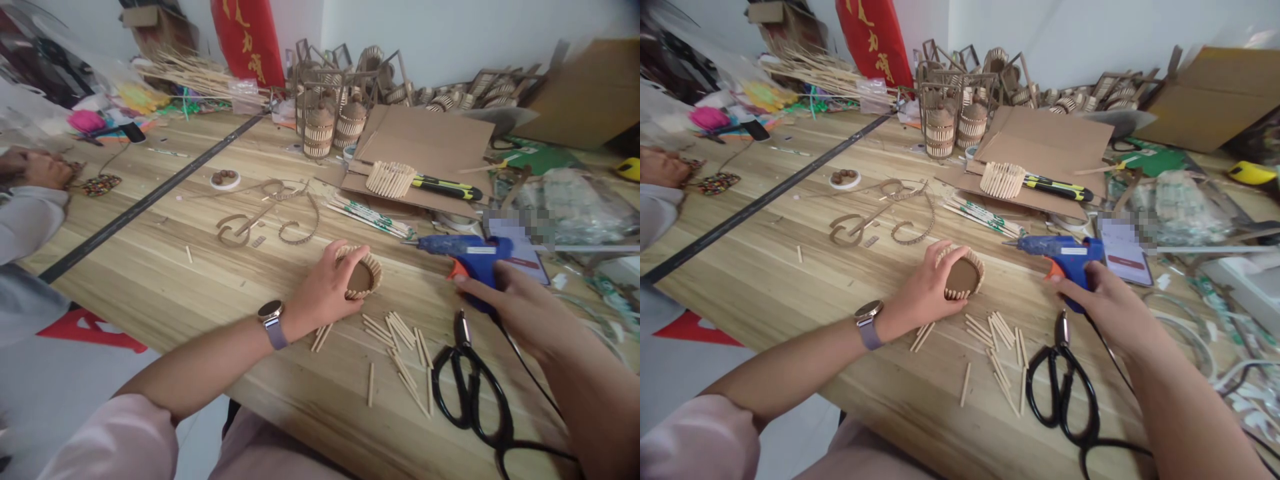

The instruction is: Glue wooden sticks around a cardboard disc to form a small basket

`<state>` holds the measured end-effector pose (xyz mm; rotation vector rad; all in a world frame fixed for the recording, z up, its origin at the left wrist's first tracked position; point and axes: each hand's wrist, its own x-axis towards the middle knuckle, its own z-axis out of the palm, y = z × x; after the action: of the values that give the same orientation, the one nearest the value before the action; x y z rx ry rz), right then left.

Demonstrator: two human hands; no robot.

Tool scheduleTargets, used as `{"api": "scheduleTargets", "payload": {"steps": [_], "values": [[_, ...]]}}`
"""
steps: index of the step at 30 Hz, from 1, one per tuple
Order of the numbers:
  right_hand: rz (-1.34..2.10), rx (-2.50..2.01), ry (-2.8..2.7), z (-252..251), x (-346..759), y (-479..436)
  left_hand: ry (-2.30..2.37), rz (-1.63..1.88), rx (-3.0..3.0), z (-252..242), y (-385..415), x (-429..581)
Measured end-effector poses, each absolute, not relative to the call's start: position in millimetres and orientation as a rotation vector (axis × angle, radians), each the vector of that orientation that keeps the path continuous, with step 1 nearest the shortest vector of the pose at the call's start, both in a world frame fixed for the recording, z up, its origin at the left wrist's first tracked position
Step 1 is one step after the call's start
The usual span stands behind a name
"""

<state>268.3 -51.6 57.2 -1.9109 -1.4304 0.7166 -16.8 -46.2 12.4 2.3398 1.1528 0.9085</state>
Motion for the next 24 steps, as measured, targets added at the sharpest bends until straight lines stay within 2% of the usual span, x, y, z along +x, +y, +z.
{"api": "scheduleTargets", "payload": {"steps": [3, 6, 15, 24], "values": [[1.099, -1.643, -1.217, 54, 264, -70, 1.146, 0.901, 2.336, 13, -46, -17], [1.218, -1.554, -1.279, 52, 256, -83, 1.134, 0.898, 2.328, 14, -46, -17], [1.074, -1.636, -1.930, 44, 249, -87, 1.154, 0.886, 2.344, 14, -46, -17], [0.972, -1.656, -2.000, 35, 241, -92, 1.164, 0.878, 2.346, 14, -45, -17]]}}
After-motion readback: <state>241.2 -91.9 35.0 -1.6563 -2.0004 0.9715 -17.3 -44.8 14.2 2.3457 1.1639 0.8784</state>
